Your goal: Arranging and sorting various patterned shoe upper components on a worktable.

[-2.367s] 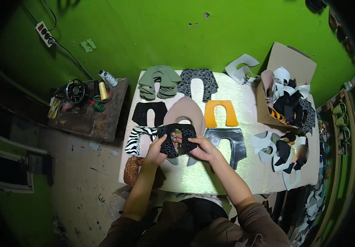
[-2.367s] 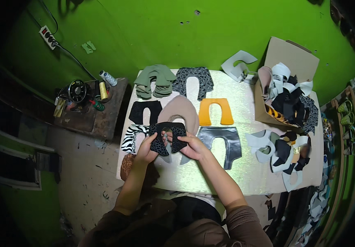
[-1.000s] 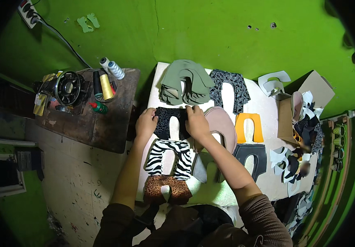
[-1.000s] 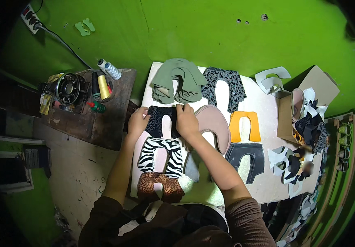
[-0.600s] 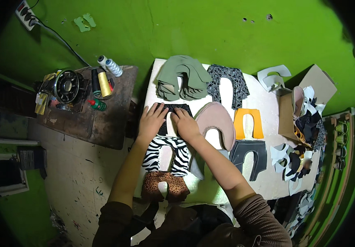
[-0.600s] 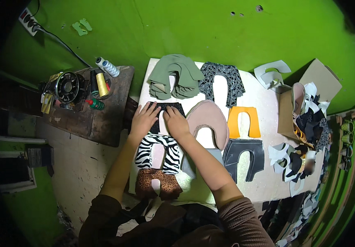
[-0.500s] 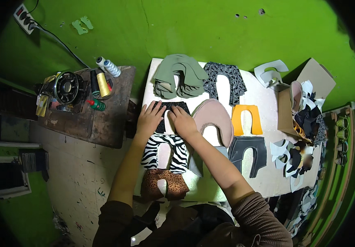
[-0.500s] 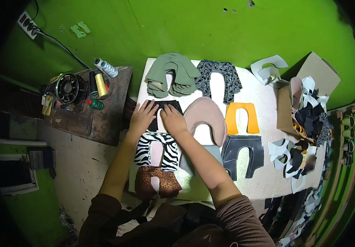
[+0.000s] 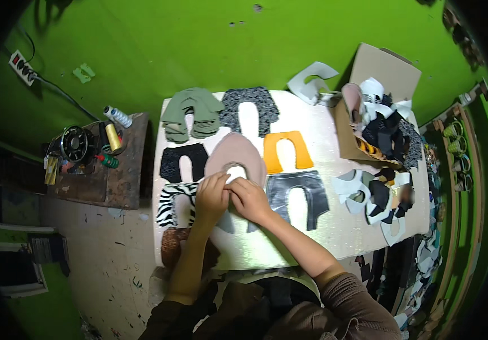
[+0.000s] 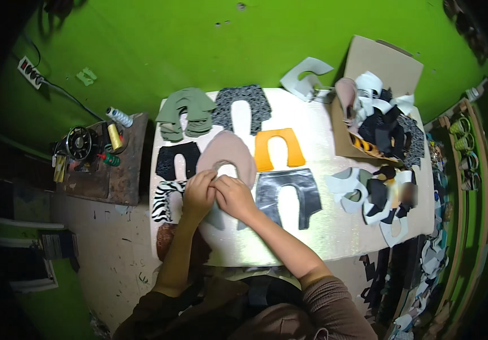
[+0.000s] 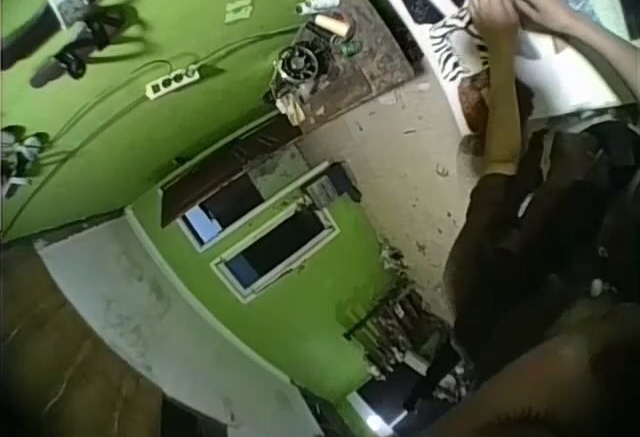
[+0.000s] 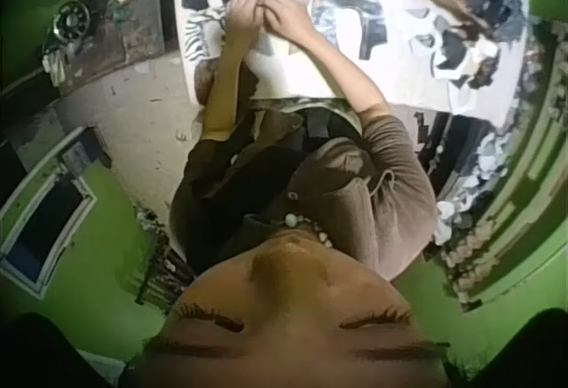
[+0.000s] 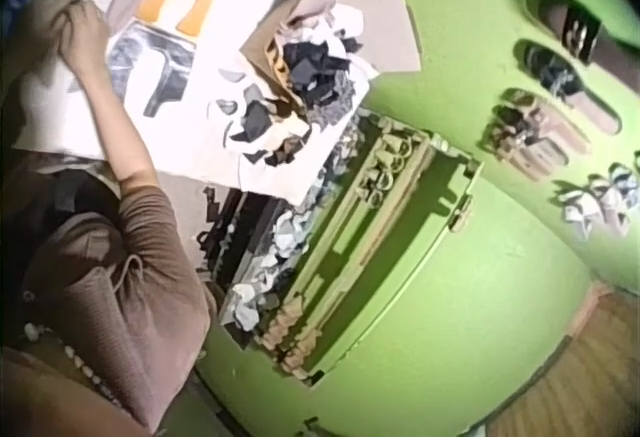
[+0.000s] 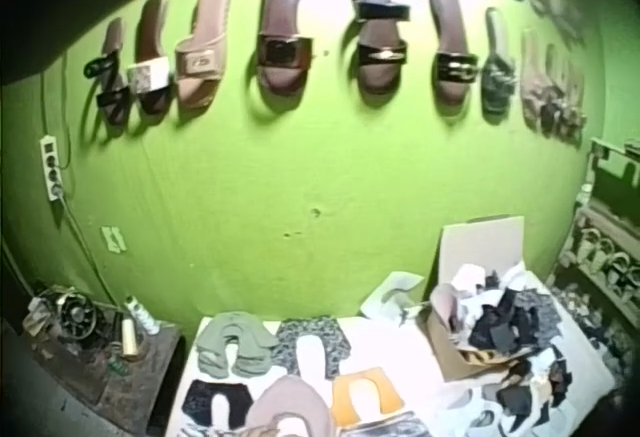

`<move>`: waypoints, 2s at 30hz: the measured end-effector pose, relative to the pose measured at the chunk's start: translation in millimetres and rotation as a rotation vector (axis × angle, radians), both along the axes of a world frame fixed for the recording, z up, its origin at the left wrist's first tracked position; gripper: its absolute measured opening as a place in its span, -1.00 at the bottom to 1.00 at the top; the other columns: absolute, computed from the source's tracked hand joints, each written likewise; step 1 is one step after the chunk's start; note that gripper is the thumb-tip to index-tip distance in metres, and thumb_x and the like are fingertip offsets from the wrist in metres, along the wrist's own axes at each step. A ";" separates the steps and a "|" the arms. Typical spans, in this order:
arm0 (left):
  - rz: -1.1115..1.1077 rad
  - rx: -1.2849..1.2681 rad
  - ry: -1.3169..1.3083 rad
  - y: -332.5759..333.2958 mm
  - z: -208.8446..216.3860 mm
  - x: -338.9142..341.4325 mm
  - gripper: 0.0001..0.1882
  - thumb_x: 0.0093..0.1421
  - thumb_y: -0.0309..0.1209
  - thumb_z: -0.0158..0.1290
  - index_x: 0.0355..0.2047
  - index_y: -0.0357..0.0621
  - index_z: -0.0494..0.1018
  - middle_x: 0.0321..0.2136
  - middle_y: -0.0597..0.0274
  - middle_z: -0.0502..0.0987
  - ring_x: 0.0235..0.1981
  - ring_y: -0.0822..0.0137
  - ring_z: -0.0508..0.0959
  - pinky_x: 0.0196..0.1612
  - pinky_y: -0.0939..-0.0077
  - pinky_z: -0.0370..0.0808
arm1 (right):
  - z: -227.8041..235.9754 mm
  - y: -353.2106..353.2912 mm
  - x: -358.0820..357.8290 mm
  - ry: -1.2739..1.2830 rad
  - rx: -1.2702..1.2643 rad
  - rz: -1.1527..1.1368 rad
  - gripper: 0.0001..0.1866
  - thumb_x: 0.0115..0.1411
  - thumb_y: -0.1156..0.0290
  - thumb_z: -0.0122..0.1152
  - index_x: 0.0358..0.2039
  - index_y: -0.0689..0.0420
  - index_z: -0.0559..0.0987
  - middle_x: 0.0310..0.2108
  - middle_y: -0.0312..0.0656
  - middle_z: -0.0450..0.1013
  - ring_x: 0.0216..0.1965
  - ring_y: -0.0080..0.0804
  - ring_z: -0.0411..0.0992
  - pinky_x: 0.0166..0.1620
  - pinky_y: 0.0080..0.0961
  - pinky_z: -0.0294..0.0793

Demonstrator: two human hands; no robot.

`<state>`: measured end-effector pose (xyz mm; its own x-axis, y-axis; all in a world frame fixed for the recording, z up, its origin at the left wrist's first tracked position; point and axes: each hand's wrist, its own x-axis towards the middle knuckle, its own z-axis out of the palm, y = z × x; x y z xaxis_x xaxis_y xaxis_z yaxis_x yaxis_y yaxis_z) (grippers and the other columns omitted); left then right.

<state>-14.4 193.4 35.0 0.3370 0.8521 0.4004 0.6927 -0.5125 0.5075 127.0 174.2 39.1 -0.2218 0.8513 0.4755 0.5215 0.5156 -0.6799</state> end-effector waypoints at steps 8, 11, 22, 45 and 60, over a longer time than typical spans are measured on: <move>-0.100 -0.171 -0.097 -62.1 -6.7 172.8 -0.81 0.02 -0.53 -0.14 -0.34 -0.17 0.42 -0.35 0.15 0.47 -0.26 0.12 0.44 -0.17 0.27 0.31 | -17.7 -66.5 165.3 0.041 -0.137 -0.070 -0.88 0.04 0.53 -0.01 -0.36 0.20 0.41 -0.43 -0.04 0.36 -0.39 -0.07 0.37 -0.33 -0.33 0.37; -0.103 -0.207 -0.117 -78.0 -8.9 240.1 -0.81 0.02 -0.54 -0.14 -0.34 -0.17 0.42 -0.37 0.12 0.48 -0.27 0.10 0.44 -0.18 0.26 0.32 | -16.9 -86.8 229.3 0.027 -0.133 -0.082 -0.88 0.02 0.53 -0.01 -0.37 0.19 0.40 -0.43 -0.06 0.37 -0.40 -0.06 0.37 -0.32 -0.27 0.36; -0.197 -0.422 -0.199 -128.6 3.7 362.6 -0.74 0.08 -0.47 -0.11 -0.22 -0.29 0.40 -0.28 -0.01 0.46 -0.25 0.01 0.46 -0.15 0.29 0.38 | -2.9 -141.5 385.9 -0.684 -0.113 -0.571 -0.44 -0.21 0.47 0.15 -0.07 0.11 0.38 -0.08 0.02 0.23 0.00 -0.06 0.17 0.09 -0.17 0.10; -0.203 -0.822 -0.956 -145.8 38.0 339.0 -0.76 0.10 -0.42 0.08 -0.24 -0.25 0.39 -0.29 0.28 0.48 -0.24 0.51 0.43 -0.13 0.64 0.34 | 69.8 -124.1 388.9 1.316 -0.967 0.413 -0.53 0.27 0.13 -0.18 -0.32 0.37 0.42 -0.40 -0.04 0.45 -0.40 -0.39 0.45 -0.26 -0.57 0.43; 0.089 -0.733 -1.021 -123.8 39.8 300.2 -0.86 0.13 -0.42 0.05 -0.38 -0.25 0.39 -0.54 0.30 0.50 -0.52 0.53 0.48 -0.42 0.65 0.42 | 8.3 -161.0 377.7 0.797 -0.865 -0.136 -0.77 0.22 0.28 -0.04 -0.26 0.17 0.46 -0.44 -0.37 0.40 -0.40 -0.69 0.30 -0.27 -0.76 0.26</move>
